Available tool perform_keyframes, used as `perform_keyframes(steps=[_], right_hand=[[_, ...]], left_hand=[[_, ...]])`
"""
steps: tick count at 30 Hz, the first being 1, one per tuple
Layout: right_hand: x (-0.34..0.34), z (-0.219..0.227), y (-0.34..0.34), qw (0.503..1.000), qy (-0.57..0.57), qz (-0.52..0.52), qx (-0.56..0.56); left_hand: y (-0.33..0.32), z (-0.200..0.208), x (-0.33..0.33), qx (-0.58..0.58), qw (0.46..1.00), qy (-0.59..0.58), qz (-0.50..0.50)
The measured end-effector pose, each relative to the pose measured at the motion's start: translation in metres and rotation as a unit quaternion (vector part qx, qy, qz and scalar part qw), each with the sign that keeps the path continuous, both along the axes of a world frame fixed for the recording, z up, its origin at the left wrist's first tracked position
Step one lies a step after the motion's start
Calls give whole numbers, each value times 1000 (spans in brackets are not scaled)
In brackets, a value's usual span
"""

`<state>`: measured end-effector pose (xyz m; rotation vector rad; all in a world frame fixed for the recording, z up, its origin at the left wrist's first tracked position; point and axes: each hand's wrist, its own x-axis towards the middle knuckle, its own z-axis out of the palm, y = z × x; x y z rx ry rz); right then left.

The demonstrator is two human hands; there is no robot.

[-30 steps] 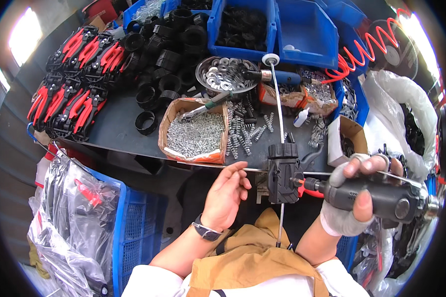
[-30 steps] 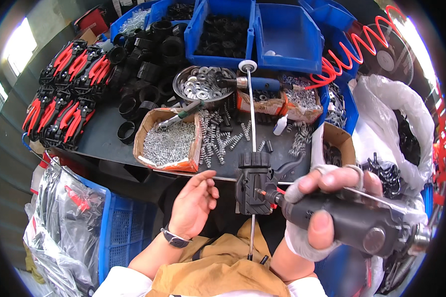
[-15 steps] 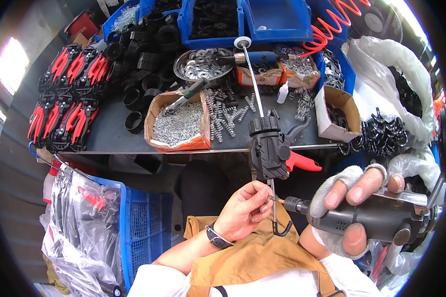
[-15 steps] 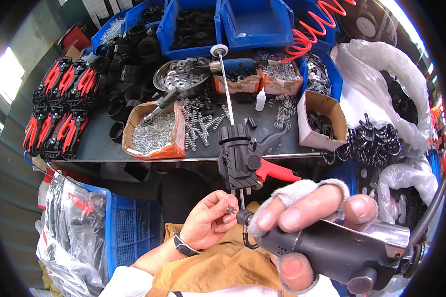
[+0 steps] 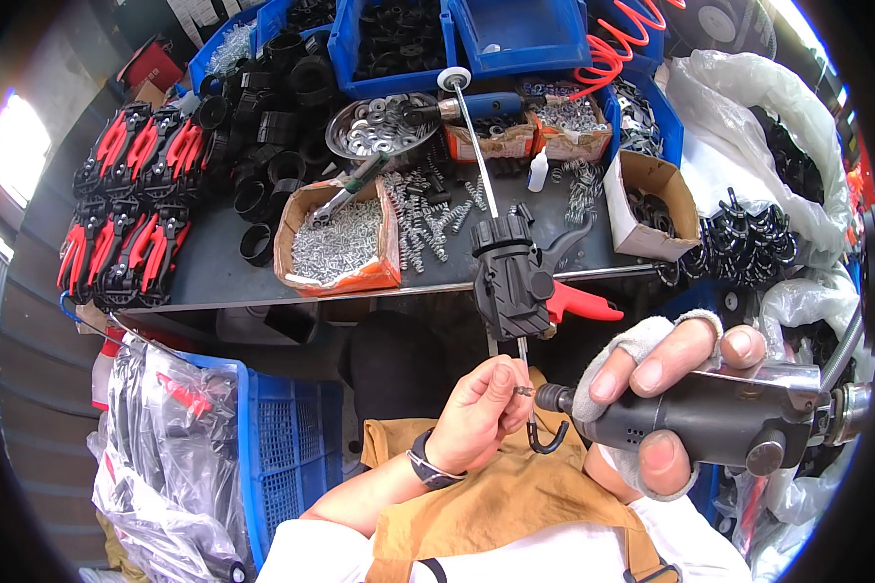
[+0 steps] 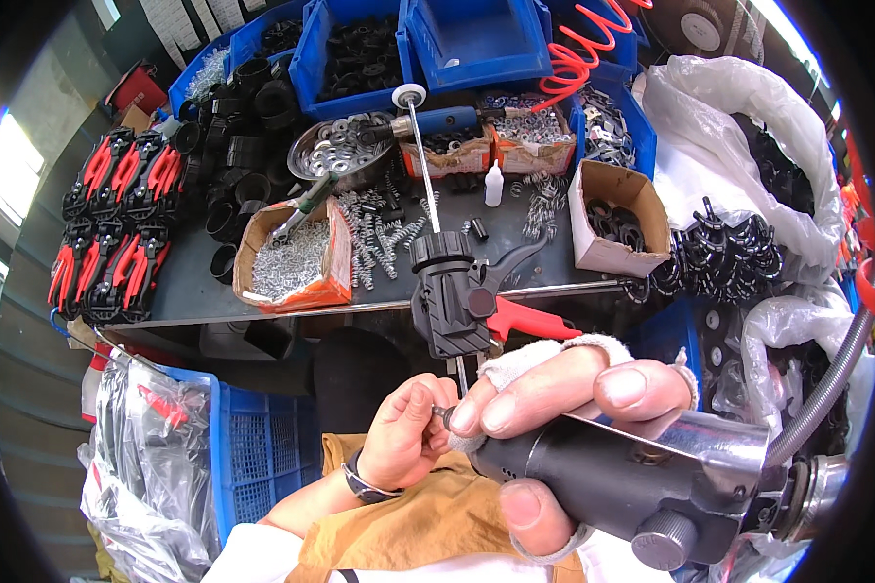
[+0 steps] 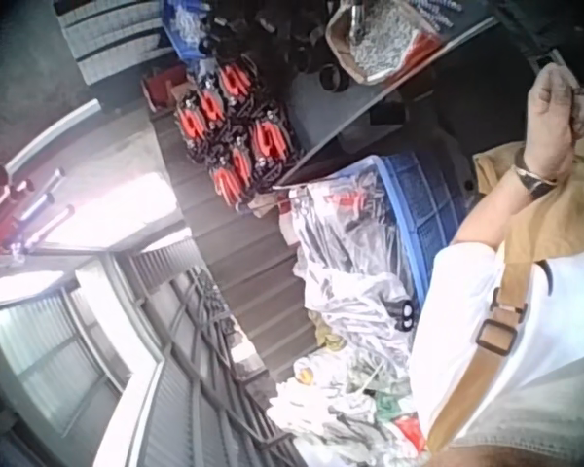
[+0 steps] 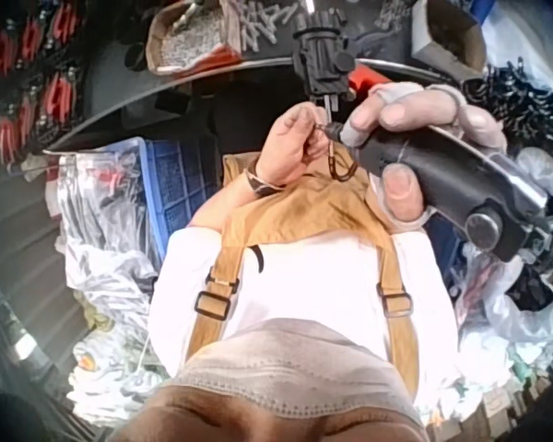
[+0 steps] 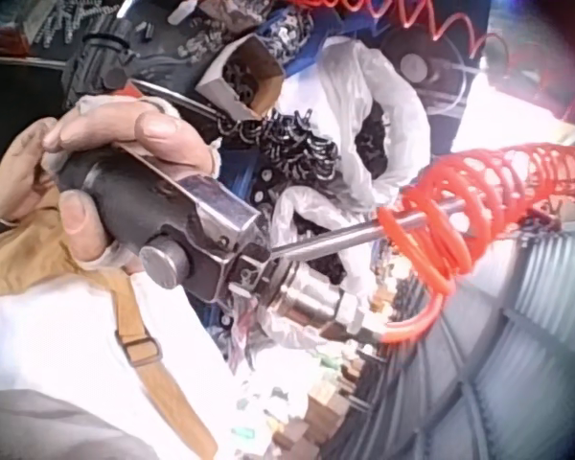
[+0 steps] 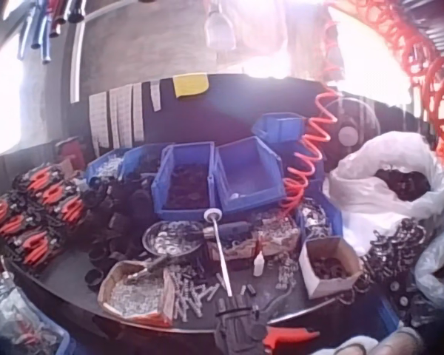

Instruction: The person assembles caulking guns by fitting handles, rods, washers, and barrels together, applying liquid from a small bottle onto components, and tightening fasteners with a pneumatic tool. They then place the completed caulking guns into plastic bags and store them in a bin.

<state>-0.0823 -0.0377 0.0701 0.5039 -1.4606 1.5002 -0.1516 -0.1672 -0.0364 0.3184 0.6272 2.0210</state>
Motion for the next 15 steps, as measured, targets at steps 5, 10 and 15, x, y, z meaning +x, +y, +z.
perform_keyframes(steps=[5, 10, 15], right_hand=[[2, -3, -2, 999, 25, -5, -36], [3, 3, -6, 990, 9, -22, -138], [-24, -1, 26, 991, 58, 13, -119]], left_hand=[[-2, -4, -1, 6, 993, 112, 28], [-9, 1, -11, -31, 988, 149, 5], [-32, -22, -76, -39, 953, -218, 207]])
